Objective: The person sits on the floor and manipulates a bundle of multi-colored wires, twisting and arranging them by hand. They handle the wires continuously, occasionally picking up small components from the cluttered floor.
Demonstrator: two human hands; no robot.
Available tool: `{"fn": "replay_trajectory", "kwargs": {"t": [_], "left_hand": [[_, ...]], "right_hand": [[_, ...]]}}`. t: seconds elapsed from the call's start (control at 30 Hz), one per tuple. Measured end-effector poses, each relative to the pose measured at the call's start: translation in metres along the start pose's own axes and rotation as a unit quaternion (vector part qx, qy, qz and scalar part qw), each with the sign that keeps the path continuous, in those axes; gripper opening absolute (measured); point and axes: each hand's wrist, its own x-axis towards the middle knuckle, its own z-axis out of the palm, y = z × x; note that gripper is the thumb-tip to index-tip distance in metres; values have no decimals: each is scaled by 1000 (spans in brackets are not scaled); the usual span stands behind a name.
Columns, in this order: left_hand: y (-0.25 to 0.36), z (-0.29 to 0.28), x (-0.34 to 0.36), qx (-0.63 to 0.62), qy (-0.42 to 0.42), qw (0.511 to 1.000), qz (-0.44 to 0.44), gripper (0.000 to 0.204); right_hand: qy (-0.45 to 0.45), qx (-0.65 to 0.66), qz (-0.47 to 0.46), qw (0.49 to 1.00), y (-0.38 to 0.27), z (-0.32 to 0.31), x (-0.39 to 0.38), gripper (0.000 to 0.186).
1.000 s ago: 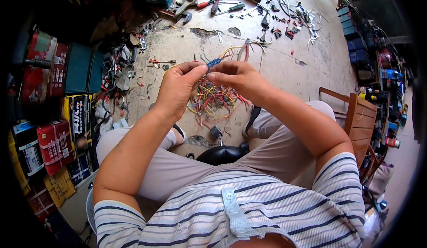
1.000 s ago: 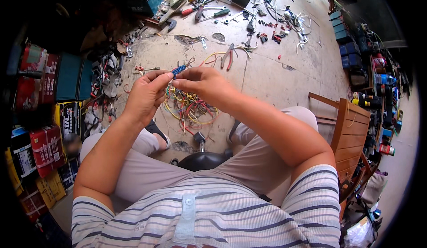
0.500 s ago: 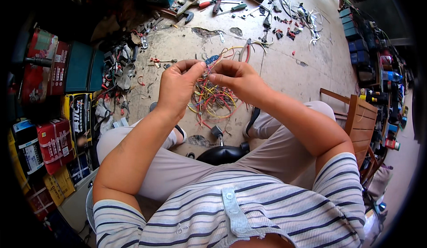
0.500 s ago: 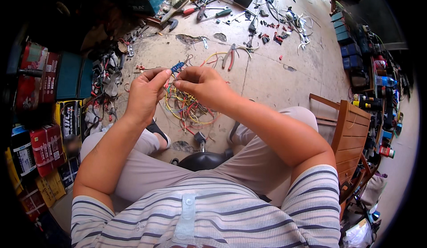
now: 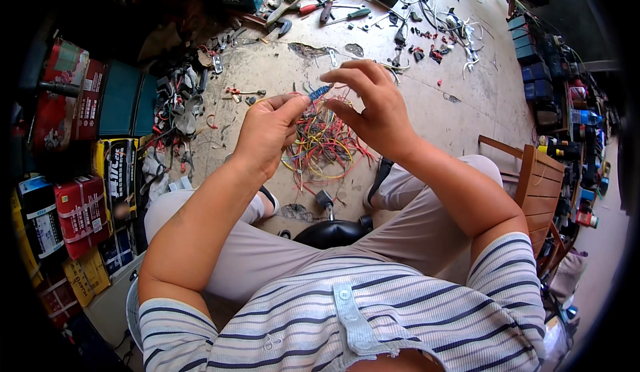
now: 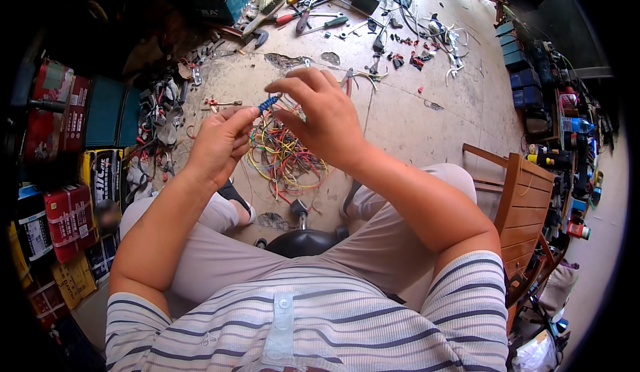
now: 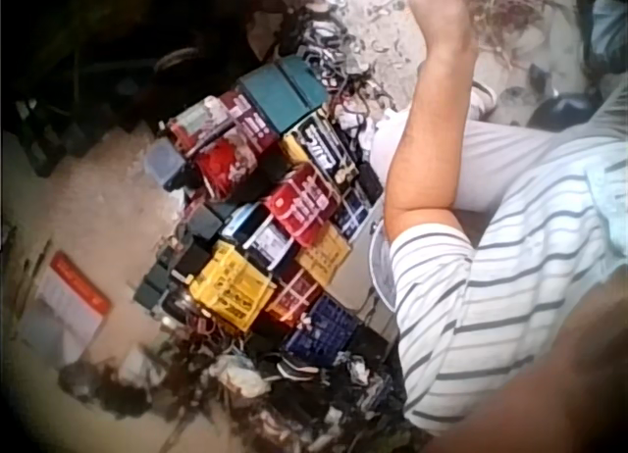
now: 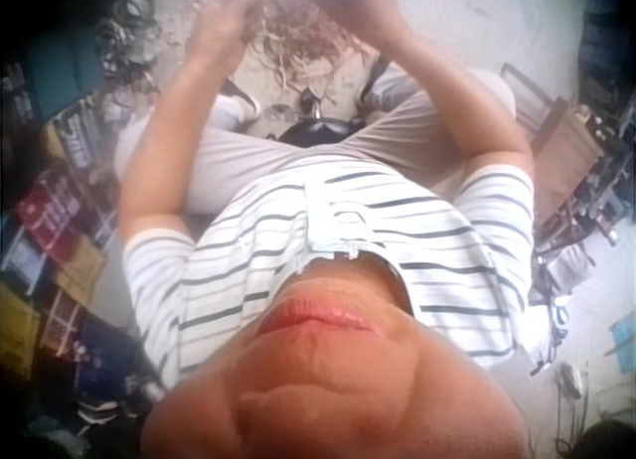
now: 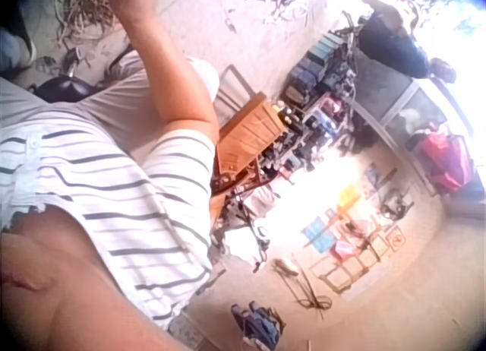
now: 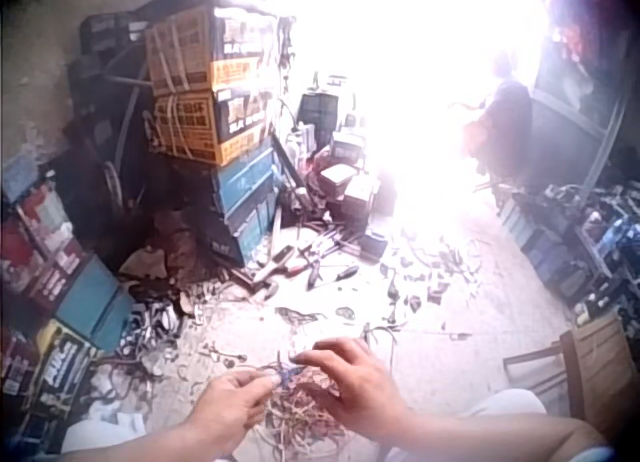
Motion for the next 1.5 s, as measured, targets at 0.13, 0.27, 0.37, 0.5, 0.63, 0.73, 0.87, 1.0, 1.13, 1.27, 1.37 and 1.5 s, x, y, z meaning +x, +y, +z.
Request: {"fn": "replay_trajectory", "kwargs": {"t": [0.13, 0.27, 0.37, 0.5, 0.63, 0.73, 0.87, 1.0, 1.13, 1.27, 1.37, 1.5], "left_hand": [[-1, -1, 0, -1, -17, 1000, -24, 8], [-2, -2, 0, -15, -40, 998, -42, 11], [-2, -3, -2, -31, -51, 997, -51, 13], [-5, -6, 0, -44, -72, 994, -67, 12], [-4, -5, -2, -86, -77, 988, -98, 8], [-3, -5, -2, -97, -64, 989, -95, 13], [-3, -5, -4, -105, -60, 987, -102, 12], [-5, -6, -4, -103, -64, 987, -105, 12], [-6, -5, -5, -114, -71, 985, -108, 12], [-3, -4, -6, -122, -84, 983, -112, 11], [-3, -5, -6, -134, -89, 980, -114, 10], [2, -2, -7, -139, -104, 978, -116, 9]], "right_hand": [[-3, -62, -75, 995, -1, -3, 4, 27], [-26, -59, -101, 993, 5, -3, 4, 26], [-50, -47, -96, 993, 6, -4, 4, 26], [-61, -42, -95, 993, 7, -5, 4, 26], [-55, -30, -107, 992, 6, -5, 5, 25], [-46, -28, -129, 990, 6, -5, 5, 23], [-38, -33, -147, 988, 7, -5, 5, 22], [-52, -35, -155, 986, 8, -6, 5, 22], [-56, -37, -145, 987, 7, -5, 3, 21], [-24, -32, -165, 986, 7, -2, 2, 22], [-15, -42, -182, 982, 6, -2, 2, 22], [-16, -24, -177, 984, 6, -2, 2, 24]]}}
